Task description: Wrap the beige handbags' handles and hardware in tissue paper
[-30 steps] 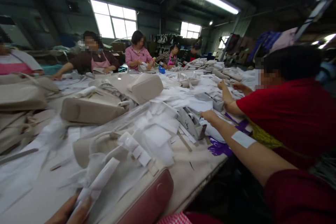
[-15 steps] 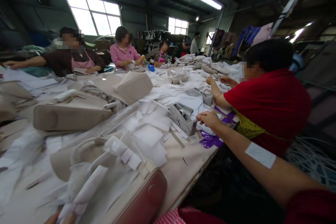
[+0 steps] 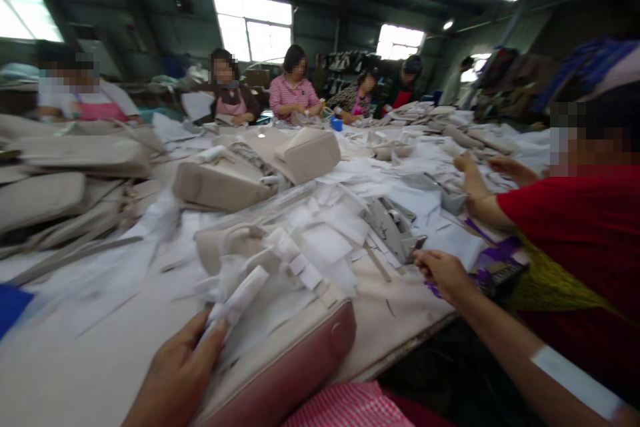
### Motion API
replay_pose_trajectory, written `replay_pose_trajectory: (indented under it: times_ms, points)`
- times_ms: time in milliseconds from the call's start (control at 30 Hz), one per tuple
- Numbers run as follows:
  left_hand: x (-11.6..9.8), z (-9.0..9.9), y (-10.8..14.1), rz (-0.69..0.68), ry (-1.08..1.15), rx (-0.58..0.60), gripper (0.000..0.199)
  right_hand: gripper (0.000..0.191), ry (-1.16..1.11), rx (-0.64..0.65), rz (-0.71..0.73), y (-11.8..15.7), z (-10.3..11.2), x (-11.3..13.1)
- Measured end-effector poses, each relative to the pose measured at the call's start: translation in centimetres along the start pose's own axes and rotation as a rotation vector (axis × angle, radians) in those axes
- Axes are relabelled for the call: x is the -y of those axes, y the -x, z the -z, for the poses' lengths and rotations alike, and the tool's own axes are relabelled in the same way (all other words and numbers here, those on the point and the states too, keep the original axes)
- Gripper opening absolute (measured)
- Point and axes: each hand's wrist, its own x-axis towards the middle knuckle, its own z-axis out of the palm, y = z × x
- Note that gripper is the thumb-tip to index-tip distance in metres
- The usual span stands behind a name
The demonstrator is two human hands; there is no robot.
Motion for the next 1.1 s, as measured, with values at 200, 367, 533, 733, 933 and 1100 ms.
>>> replay_pose_trajectory:
  times_ms: [200, 367, 533, 733, 933, 1100]
  points:
    - [-3.0, 0.4, 1.6, 0.011, 0.010, 0.088, 0.030, 0.027, -0.115, 0.563, 0.308, 10.0, -8.4, 9.7]
    - [-2.7, 0.2, 2.9, -0.058, -0.089, -0.006, 0.019, 0.027, 0.007, 1.058, 0.224, 17.9, -18.1, 12.8]
    - [-3.0, 0.3, 3.4, -0.071, -0.155, -0.052, 0.020, 0.020, 0.050, 1.027, 0.080, 18.6, -22.7, 12.3]
    - [-2.8, 0.2, 3.3, -0.089, -0.195, -0.059, 0.021, 0.025, 0.136, 0.963, 0.064, 18.5, -23.0, 12.0]
    - [-2.8, 0.1, 3.3, -0.085, -0.259, -0.064, 0.018, 0.025, 0.110, 0.952, -0.002, 18.6, -23.1, 11.9]
    - [-3.1, -0.1, 3.4, -0.091, -0.357, -0.090, 0.014, 0.026, 0.075, 0.972, -0.088, 18.5, -23.2, 11.7]
